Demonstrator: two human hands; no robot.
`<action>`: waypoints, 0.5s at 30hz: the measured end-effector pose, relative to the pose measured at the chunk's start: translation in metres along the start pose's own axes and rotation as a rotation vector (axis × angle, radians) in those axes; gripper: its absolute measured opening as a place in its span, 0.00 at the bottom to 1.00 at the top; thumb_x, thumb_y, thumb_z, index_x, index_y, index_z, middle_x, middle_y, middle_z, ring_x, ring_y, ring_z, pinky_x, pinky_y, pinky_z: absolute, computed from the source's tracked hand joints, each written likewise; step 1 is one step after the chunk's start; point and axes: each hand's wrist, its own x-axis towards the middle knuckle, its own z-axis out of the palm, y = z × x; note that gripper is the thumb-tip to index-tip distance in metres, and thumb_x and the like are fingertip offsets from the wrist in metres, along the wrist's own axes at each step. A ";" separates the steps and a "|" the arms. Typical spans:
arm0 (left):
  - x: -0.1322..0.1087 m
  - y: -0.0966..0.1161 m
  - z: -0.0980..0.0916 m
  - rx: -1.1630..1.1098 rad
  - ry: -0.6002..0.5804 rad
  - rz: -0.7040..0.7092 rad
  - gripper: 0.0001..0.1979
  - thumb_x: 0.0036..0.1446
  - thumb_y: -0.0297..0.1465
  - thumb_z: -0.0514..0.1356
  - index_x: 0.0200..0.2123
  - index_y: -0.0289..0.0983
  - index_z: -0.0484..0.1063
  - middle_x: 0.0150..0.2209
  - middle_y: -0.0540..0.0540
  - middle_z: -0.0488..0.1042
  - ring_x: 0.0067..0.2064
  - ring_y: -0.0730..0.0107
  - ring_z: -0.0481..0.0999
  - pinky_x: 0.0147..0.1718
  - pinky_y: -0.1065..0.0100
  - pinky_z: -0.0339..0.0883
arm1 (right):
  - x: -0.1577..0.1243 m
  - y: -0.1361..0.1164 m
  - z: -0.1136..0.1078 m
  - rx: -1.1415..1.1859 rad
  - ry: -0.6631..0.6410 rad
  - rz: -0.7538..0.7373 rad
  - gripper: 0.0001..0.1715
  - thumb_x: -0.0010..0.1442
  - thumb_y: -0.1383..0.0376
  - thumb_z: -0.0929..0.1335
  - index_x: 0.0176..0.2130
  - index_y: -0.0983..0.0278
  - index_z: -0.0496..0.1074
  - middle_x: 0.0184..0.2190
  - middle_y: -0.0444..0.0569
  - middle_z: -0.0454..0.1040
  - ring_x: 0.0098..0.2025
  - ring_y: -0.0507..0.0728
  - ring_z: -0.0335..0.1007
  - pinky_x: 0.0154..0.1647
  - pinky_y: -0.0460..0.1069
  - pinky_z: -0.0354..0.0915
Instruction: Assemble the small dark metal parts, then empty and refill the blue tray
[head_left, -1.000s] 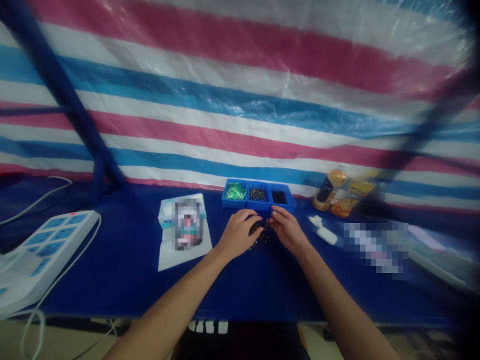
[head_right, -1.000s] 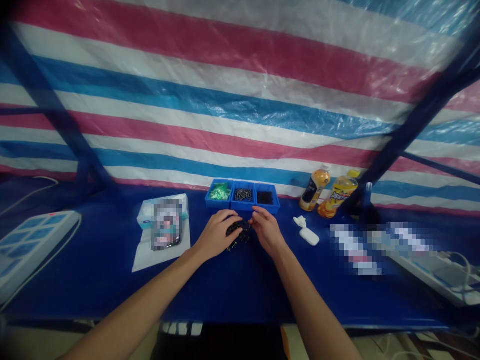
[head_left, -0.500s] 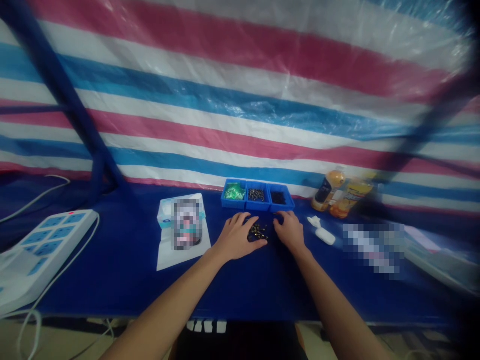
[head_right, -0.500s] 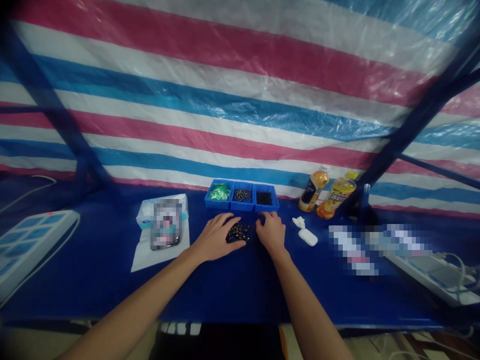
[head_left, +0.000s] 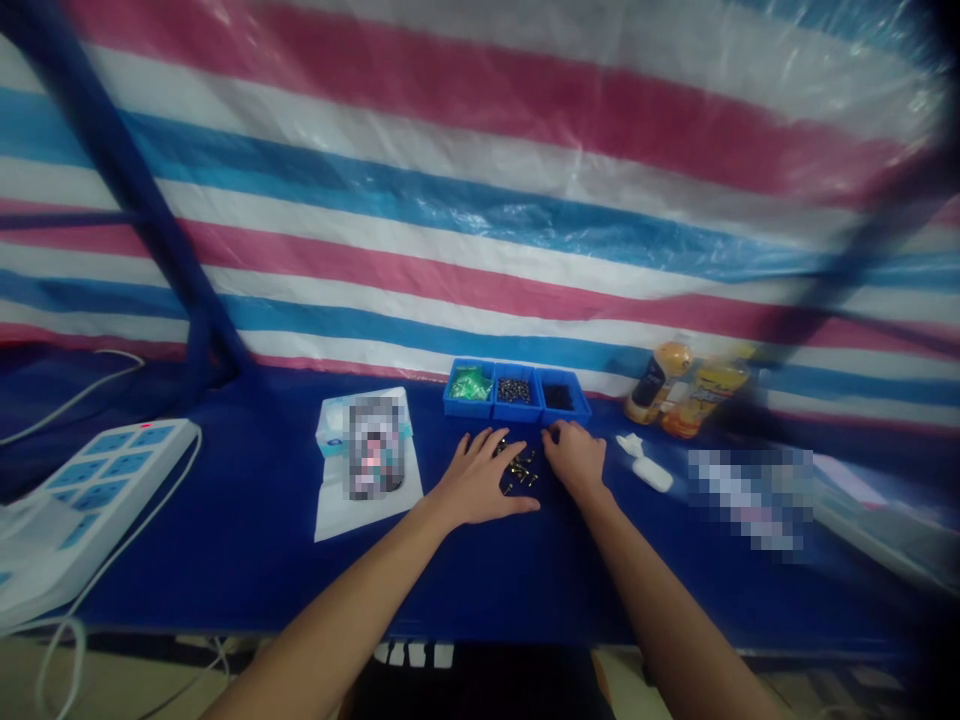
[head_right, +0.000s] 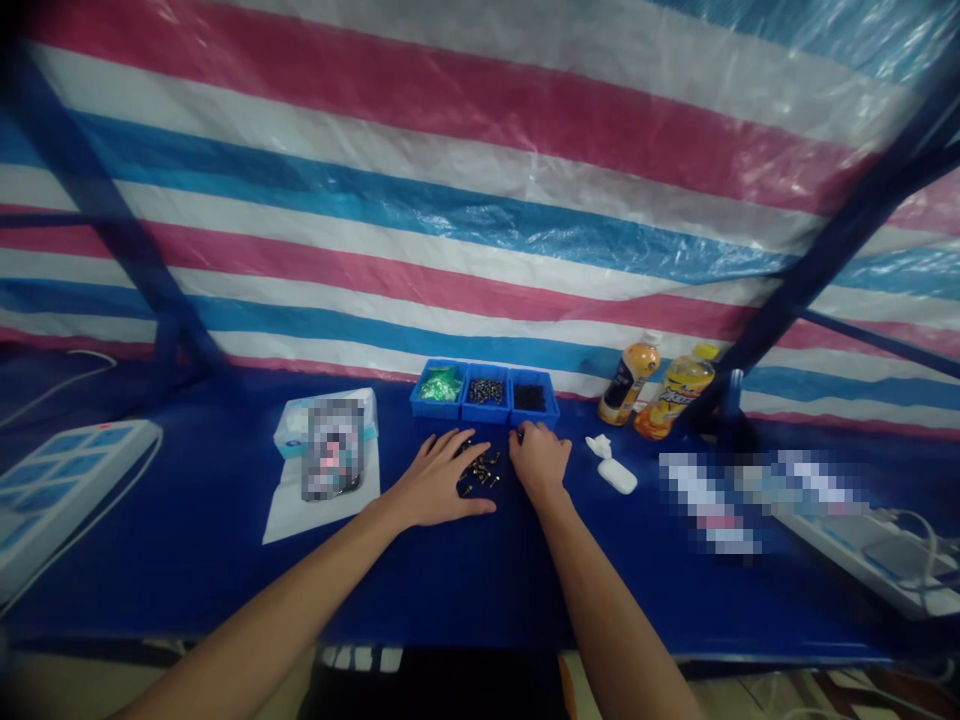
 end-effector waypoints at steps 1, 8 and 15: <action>0.000 0.000 0.000 -0.001 0.000 0.000 0.46 0.47 0.64 0.53 0.65 0.49 0.54 0.68 0.42 0.49 0.68 0.40 0.46 0.62 0.36 0.40 | 0.000 0.000 0.000 0.011 -0.002 -0.003 0.13 0.62 0.57 0.65 0.37 0.62 0.75 0.37 0.54 0.76 0.37 0.60 0.72 0.43 0.56 0.57; 0.004 0.007 -0.011 -0.039 0.198 0.002 0.27 0.62 0.51 0.51 0.59 0.45 0.64 0.60 0.44 0.63 0.62 0.53 0.59 0.59 0.49 0.53 | -0.007 -0.003 -0.009 0.509 -0.060 -0.232 0.12 0.59 0.58 0.67 0.34 0.62 0.75 0.33 0.49 0.73 0.34 0.56 0.68 0.37 0.50 0.61; 0.008 0.005 -0.018 -0.095 0.349 0.038 0.13 0.67 0.35 0.50 0.46 0.42 0.73 0.46 0.47 0.74 0.49 0.64 0.70 0.50 0.58 0.61 | -0.024 -0.018 -0.025 1.007 -0.343 -0.243 0.19 0.60 0.50 0.67 0.36 0.64 0.75 0.32 0.47 0.74 0.32 0.53 0.66 0.34 0.48 0.63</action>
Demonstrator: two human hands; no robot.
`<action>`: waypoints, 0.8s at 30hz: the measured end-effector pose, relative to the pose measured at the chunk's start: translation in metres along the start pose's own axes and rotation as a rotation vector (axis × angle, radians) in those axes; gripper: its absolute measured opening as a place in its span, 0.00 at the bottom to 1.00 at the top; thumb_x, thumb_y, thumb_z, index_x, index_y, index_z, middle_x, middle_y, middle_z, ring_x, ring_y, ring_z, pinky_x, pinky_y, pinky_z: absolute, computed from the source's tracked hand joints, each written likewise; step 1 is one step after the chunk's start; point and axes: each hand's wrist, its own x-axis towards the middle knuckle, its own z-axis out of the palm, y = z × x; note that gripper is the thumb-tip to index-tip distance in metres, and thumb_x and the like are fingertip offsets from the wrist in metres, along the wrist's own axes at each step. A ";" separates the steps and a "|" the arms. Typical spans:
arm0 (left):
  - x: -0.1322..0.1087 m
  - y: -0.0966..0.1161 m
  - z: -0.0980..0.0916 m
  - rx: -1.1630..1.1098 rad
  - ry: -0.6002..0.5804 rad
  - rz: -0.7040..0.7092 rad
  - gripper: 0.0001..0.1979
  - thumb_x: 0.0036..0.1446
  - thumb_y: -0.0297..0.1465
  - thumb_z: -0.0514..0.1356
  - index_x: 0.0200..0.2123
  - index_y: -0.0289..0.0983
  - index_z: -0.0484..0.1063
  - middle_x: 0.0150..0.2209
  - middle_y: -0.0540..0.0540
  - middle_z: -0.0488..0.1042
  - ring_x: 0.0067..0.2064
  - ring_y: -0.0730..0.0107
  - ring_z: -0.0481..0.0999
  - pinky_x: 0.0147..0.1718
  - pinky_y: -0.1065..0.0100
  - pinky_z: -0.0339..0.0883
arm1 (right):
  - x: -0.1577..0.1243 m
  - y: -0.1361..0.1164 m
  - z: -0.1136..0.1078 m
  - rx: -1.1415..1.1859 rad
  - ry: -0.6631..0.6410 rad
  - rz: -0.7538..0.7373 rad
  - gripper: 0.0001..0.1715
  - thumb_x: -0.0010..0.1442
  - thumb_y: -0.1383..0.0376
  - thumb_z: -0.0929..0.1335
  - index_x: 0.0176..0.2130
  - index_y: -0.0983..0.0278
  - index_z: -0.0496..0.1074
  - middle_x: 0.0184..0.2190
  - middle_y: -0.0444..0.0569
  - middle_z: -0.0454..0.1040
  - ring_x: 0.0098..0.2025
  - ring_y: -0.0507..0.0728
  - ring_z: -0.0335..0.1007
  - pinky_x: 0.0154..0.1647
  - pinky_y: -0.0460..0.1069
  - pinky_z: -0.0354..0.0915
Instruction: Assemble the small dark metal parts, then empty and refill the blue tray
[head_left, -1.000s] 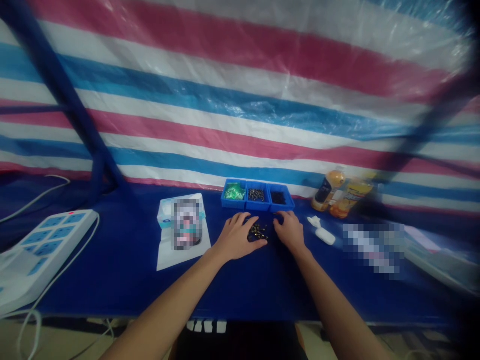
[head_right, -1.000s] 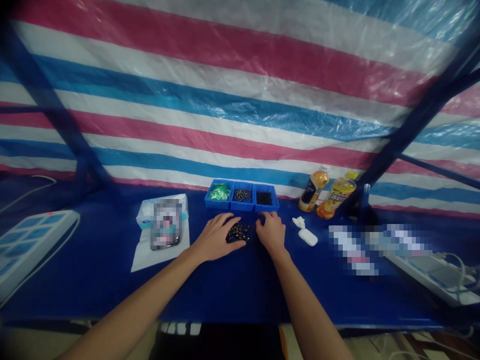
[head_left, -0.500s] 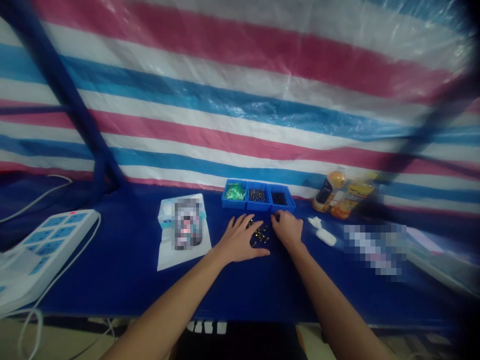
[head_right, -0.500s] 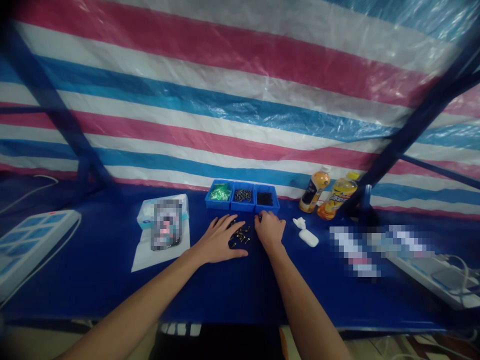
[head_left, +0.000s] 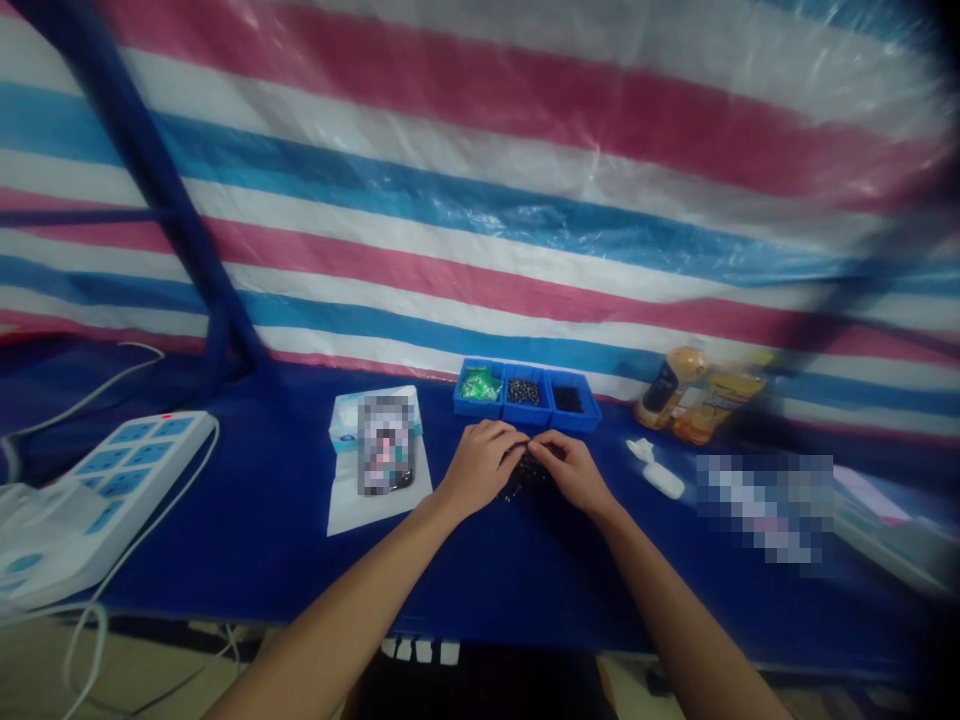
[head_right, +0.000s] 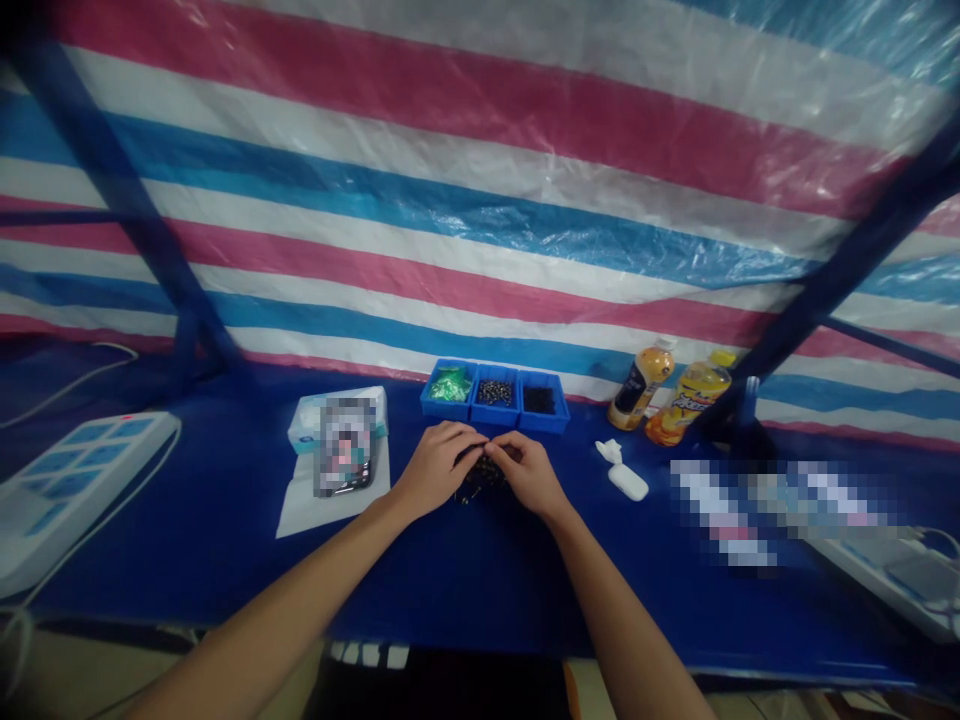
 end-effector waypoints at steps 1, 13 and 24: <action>0.000 -0.001 0.000 -0.011 0.003 0.008 0.13 0.67 0.34 0.50 0.46 0.42 0.74 0.46 0.47 0.74 0.48 0.64 0.70 0.49 0.58 0.61 | 0.000 -0.001 0.001 0.030 -0.009 0.011 0.20 0.59 0.50 0.67 0.36 0.64 0.74 0.32 0.47 0.74 0.32 0.54 0.66 0.35 0.48 0.63; 0.001 0.000 -0.001 -0.047 0.037 0.052 0.10 0.66 0.34 0.53 0.40 0.39 0.73 0.41 0.47 0.75 0.44 0.65 0.71 0.44 0.60 0.61 | -0.001 0.000 0.004 0.097 0.019 0.063 0.22 0.57 0.48 0.68 0.31 0.65 0.73 0.24 0.43 0.69 0.27 0.51 0.61 0.28 0.46 0.58; 0.001 0.002 0.000 0.011 -0.010 0.023 0.07 0.63 0.35 0.56 0.36 0.39 0.72 0.39 0.48 0.75 0.43 0.64 0.71 0.42 0.61 0.60 | 0.000 0.001 0.007 0.044 0.054 0.058 0.22 0.60 0.48 0.66 0.29 0.65 0.70 0.23 0.42 0.66 0.26 0.51 0.59 0.27 0.45 0.56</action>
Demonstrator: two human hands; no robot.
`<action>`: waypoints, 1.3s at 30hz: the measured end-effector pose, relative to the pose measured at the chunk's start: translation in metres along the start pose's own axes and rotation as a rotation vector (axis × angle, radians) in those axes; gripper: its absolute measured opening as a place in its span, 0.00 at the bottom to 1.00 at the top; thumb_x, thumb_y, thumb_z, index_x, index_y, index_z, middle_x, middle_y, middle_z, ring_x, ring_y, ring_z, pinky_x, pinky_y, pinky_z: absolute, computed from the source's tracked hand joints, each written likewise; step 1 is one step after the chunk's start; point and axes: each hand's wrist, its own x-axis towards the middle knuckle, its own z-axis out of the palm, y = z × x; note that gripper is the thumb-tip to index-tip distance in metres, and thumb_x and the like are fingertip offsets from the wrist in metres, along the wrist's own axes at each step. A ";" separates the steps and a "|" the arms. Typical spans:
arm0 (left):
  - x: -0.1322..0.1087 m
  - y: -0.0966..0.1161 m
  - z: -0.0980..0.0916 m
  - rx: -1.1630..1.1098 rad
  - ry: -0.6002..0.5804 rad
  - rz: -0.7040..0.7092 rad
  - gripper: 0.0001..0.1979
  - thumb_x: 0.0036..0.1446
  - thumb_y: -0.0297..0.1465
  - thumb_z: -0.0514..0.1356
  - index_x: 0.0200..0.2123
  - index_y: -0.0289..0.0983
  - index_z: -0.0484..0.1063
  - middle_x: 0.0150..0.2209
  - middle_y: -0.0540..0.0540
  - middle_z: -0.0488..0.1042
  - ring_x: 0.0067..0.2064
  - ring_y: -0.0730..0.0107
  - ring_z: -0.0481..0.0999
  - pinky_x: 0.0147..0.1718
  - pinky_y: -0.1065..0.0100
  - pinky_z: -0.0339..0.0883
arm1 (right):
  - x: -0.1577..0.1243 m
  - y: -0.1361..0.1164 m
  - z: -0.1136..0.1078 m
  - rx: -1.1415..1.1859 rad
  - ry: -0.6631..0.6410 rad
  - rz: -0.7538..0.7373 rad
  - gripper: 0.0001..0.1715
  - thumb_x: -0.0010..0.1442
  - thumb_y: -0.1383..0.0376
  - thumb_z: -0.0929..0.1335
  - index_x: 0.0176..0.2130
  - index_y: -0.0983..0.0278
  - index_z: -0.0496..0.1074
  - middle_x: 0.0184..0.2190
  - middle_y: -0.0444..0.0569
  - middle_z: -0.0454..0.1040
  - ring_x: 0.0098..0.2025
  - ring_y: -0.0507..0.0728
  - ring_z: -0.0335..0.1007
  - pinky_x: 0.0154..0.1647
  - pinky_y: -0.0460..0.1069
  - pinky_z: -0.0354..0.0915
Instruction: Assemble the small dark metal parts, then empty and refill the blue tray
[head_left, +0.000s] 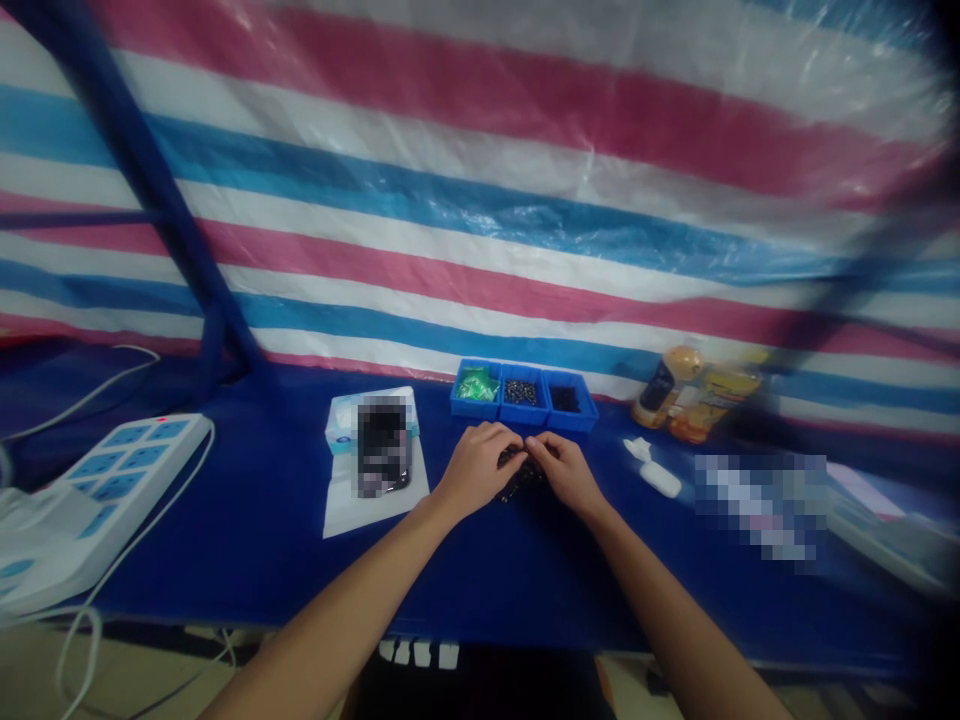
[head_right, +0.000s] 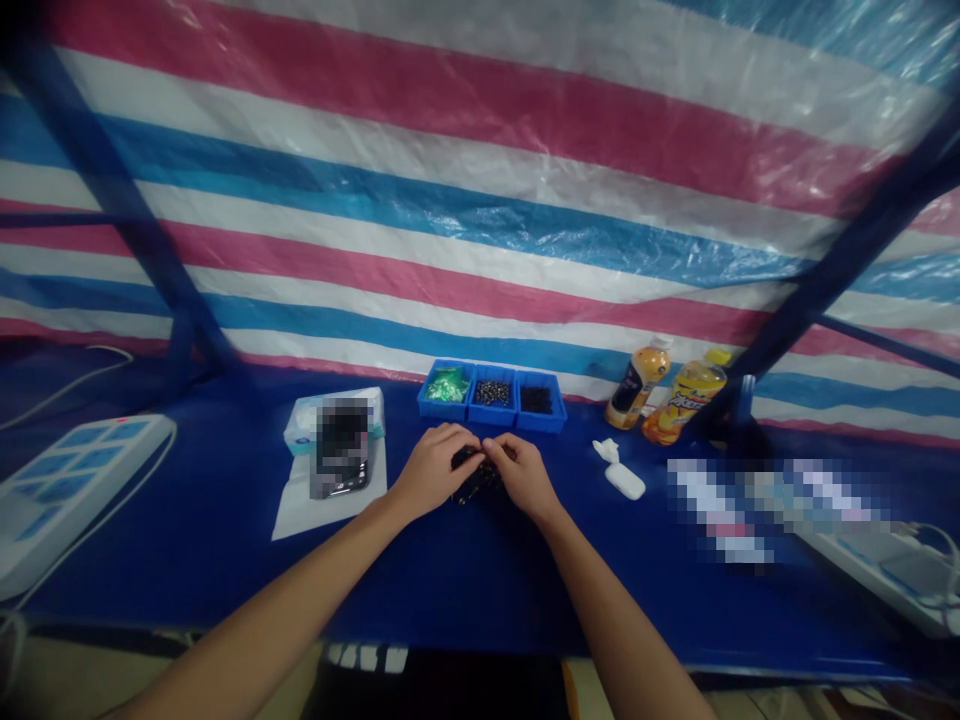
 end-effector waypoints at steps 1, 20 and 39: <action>0.000 0.000 0.000 0.003 0.001 -0.005 0.07 0.63 0.35 0.56 0.36 0.39 0.72 0.39 0.48 0.74 0.43 0.64 0.71 0.42 0.61 0.60 | 0.000 0.000 0.000 0.008 -0.003 0.002 0.23 0.60 0.48 0.66 0.29 0.65 0.70 0.22 0.42 0.66 0.25 0.51 0.59 0.27 0.45 0.55; -0.001 -0.003 -0.004 -0.033 0.008 0.026 0.05 0.63 0.31 0.56 0.38 0.40 0.71 0.40 0.49 0.74 0.43 0.66 0.70 0.42 0.62 0.59 | 0.000 -0.001 -0.003 0.169 -0.134 0.014 0.18 0.59 0.51 0.69 0.35 0.64 0.71 0.27 0.43 0.69 0.27 0.50 0.60 0.29 0.46 0.57; 0.001 -0.005 -0.005 -0.050 0.010 -0.171 0.17 0.68 0.40 0.47 0.41 0.40 0.73 0.42 0.47 0.73 0.46 0.63 0.70 0.49 0.60 0.62 | 0.011 0.013 -0.014 0.013 0.155 0.064 0.26 0.60 0.52 0.67 0.53 0.63 0.68 0.28 0.45 0.72 0.24 0.51 0.63 0.27 0.47 0.59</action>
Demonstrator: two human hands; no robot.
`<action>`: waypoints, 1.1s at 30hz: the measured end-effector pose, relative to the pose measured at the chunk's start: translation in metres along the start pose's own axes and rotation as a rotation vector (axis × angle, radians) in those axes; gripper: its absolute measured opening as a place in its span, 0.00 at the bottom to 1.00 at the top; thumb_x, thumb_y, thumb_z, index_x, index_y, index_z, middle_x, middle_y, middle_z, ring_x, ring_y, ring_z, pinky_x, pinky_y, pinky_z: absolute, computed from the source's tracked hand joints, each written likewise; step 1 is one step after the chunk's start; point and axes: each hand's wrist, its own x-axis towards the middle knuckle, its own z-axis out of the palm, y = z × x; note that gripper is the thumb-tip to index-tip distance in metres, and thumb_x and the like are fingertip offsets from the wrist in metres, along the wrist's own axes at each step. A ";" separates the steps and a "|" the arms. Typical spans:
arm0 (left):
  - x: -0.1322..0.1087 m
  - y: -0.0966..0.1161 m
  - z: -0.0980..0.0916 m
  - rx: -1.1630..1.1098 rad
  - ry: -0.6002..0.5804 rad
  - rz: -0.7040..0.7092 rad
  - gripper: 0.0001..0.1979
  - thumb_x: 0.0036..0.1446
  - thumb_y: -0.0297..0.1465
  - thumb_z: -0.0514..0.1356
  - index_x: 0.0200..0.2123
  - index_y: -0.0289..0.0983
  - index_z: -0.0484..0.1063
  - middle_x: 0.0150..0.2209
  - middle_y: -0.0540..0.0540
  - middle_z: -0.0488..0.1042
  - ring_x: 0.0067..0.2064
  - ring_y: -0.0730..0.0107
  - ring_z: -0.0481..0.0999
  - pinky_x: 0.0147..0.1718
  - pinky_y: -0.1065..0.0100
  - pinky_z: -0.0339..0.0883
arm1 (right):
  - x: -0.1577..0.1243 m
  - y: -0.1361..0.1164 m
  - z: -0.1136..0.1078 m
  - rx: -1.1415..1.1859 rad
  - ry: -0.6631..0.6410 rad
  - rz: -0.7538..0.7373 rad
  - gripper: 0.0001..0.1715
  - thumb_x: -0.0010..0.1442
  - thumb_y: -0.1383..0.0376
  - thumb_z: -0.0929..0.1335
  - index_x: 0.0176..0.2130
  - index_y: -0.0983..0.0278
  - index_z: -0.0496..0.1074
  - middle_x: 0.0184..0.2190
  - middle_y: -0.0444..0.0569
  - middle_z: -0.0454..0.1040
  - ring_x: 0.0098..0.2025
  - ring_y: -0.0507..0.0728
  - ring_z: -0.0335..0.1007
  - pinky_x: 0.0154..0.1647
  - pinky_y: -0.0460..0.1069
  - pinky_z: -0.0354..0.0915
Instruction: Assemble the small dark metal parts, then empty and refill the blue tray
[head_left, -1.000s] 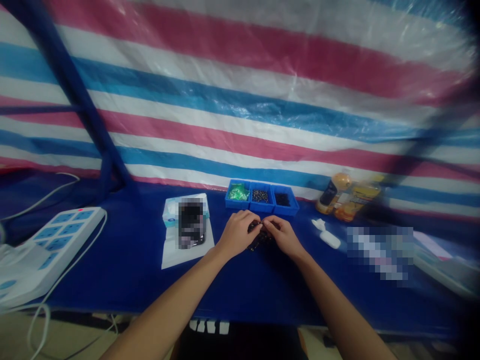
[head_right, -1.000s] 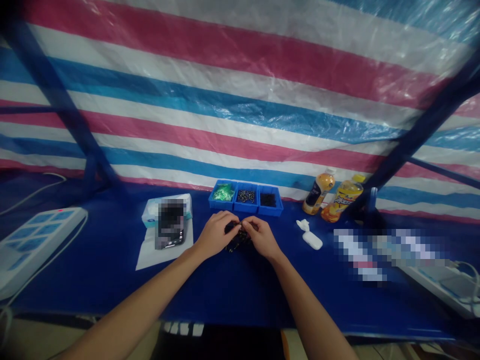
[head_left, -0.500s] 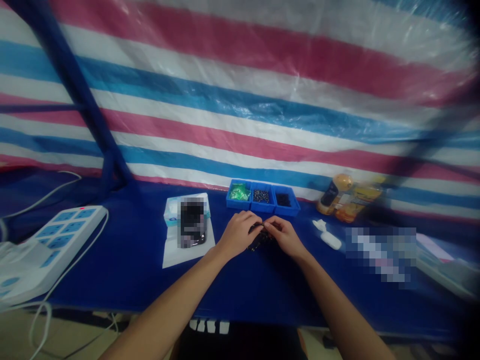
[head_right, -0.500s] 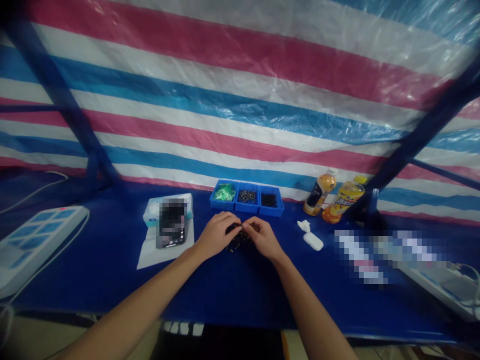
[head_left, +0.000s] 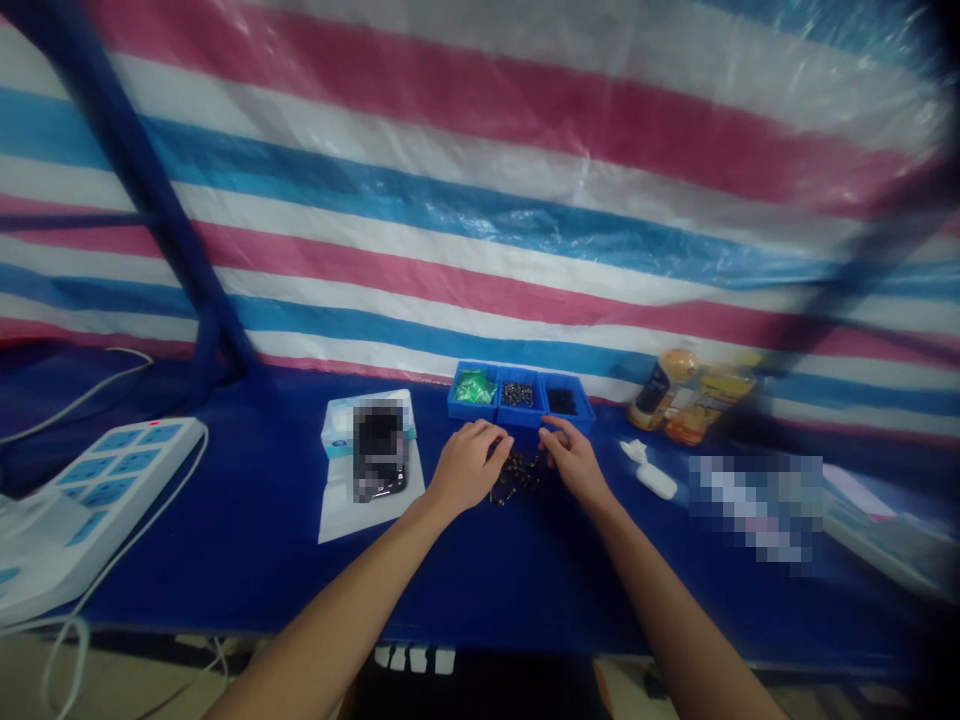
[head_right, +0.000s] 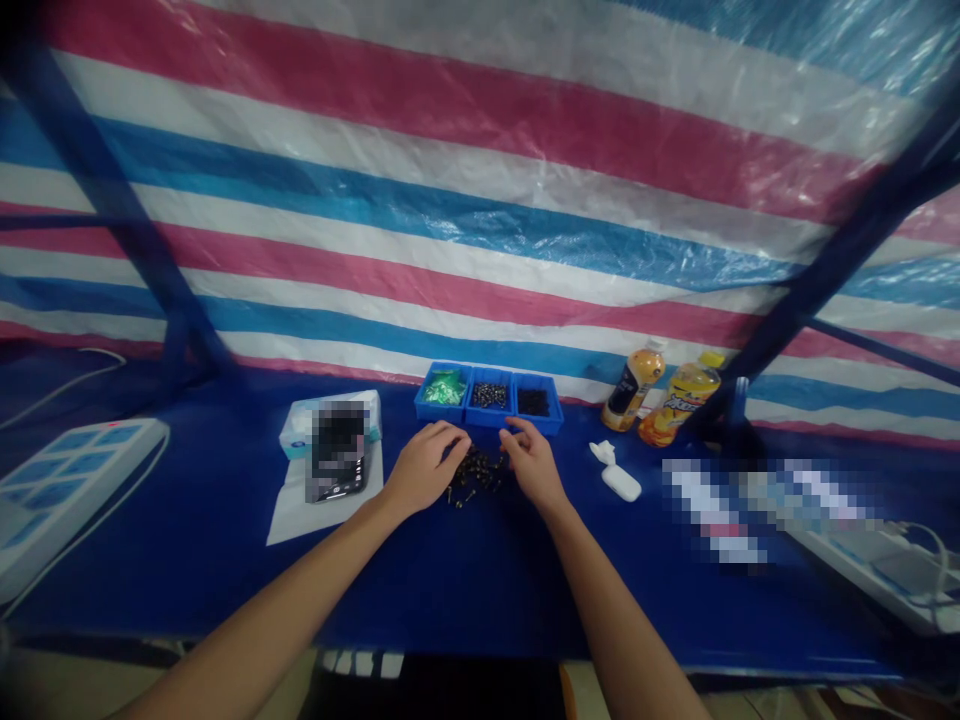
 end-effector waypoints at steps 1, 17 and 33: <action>0.000 -0.002 0.001 0.028 -0.020 -0.007 0.16 0.67 0.40 0.48 0.42 0.41 0.73 0.43 0.47 0.73 0.47 0.62 0.70 0.49 0.59 0.62 | -0.001 0.002 -0.002 -0.126 -0.016 -0.044 0.21 0.60 0.54 0.66 0.50 0.63 0.71 0.28 0.45 0.72 0.25 0.52 0.64 0.29 0.48 0.60; -0.014 -0.006 0.009 0.121 -0.329 0.122 0.39 0.54 0.60 0.52 0.63 0.46 0.57 0.65 0.41 0.56 0.66 0.48 0.52 0.60 0.46 0.50 | -0.002 0.020 -0.013 -0.685 -0.181 -0.251 0.09 0.61 0.68 0.65 0.40 0.62 0.75 0.38 0.49 0.72 0.41 0.56 0.69 0.45 0.50 0.62; -0.004 0.003 0.005 0.047 0.015 0.165 0.12 0.67 0.34 0.51 0.47 0.43 0.73 0.47 0.48 0.73 0.49 0.64 0.68 0.47 0.61 0.61 | -0.008 -0.006 -0.003 0.089 -0.119 -0.064 0.15 0.56 0.56 0.71 0.40 0.63 0.74 0.34 0.48 0.75 0.31 0.53 0.65 0.32 0.48 0.61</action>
